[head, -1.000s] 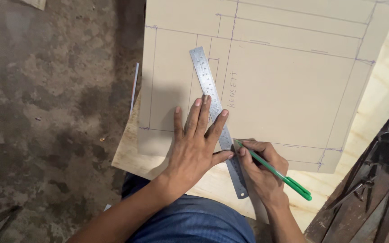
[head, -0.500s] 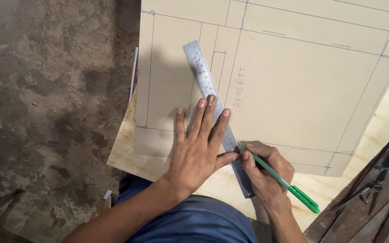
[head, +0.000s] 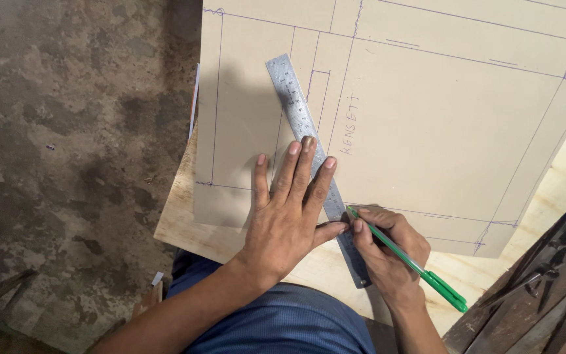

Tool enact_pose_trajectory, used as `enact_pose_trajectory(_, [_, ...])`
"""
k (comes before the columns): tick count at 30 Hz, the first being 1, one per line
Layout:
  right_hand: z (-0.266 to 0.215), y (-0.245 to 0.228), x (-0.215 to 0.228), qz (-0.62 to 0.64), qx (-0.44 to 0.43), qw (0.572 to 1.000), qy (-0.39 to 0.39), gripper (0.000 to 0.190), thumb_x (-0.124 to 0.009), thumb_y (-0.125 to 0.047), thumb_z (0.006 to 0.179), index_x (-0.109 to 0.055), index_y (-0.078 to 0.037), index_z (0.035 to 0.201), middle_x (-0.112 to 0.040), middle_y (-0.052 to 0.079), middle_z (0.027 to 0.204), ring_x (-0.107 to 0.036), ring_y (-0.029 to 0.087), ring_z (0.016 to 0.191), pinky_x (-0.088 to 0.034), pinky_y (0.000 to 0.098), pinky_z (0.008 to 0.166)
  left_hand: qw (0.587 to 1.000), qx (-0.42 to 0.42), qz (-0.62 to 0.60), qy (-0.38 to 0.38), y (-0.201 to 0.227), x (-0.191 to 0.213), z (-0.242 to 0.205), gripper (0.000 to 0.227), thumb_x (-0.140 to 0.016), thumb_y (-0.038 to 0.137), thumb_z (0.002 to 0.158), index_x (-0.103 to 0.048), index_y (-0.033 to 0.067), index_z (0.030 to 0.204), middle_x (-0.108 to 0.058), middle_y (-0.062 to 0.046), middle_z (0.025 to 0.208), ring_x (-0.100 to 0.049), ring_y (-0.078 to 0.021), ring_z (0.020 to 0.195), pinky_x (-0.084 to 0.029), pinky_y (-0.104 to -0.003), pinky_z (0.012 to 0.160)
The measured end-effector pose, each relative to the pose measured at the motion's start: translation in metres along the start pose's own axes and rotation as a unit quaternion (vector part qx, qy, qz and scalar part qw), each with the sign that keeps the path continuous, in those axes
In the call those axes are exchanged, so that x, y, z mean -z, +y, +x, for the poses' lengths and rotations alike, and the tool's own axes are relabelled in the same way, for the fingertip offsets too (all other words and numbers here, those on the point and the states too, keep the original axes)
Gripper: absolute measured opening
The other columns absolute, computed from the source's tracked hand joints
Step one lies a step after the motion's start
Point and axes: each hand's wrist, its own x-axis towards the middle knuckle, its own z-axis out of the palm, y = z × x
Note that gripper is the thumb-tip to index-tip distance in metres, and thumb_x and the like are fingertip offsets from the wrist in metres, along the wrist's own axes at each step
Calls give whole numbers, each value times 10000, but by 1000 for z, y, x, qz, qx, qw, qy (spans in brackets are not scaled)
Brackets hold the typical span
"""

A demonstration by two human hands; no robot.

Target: The person uses a compass and a ruler to mark precise points and arcs on a large sheet of cardboard, then draws straight lines across the surface with a pen.

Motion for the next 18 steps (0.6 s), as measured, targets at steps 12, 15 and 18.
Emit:
enact_pose_trajectory(12, [4, -15, 5, -36, -16, 999, -26, 149, -729, -60, 945, -646, 54, 995, -765, 186, 1008, -779, 227, 935, -635, 307, 829, 1000, -11, -12, 21, 0, 3, 2, 1054, -642, 693, 895, -259, 40, 1628, -206, -271, 1678, -121, -368, 1583, -91, -706, 1229])
enact_pose_trajectory(15, [1, -13, 5, -44, -29, 998, -27, 150, -732, -58, 935, -646, 52, 988, -766, 186, 1005, -779, 222, 921, -633, 302, 811, 1000, -3, -1, 26, 1, 2, 2, 1053, -640, 696, 909, -252, 39, 1634, -199, -264, 1685, -122, -365, 1591, -86, -699, 1240])
enact_pose_trajectory(18, [-1, -5, 2, -44, -44, 998, -15, 146, -745, -54, 926, -648, 45, 970, -771, 175, 979, -774, 196, 886, -627, 290, 784, 1000, -6, -9, 13, 1, 2, 2, 1060, -644, 692, 899, -248, 36, 1630, -189, -274, 1680, -114, -373, 1587, -75, -705, 1234])
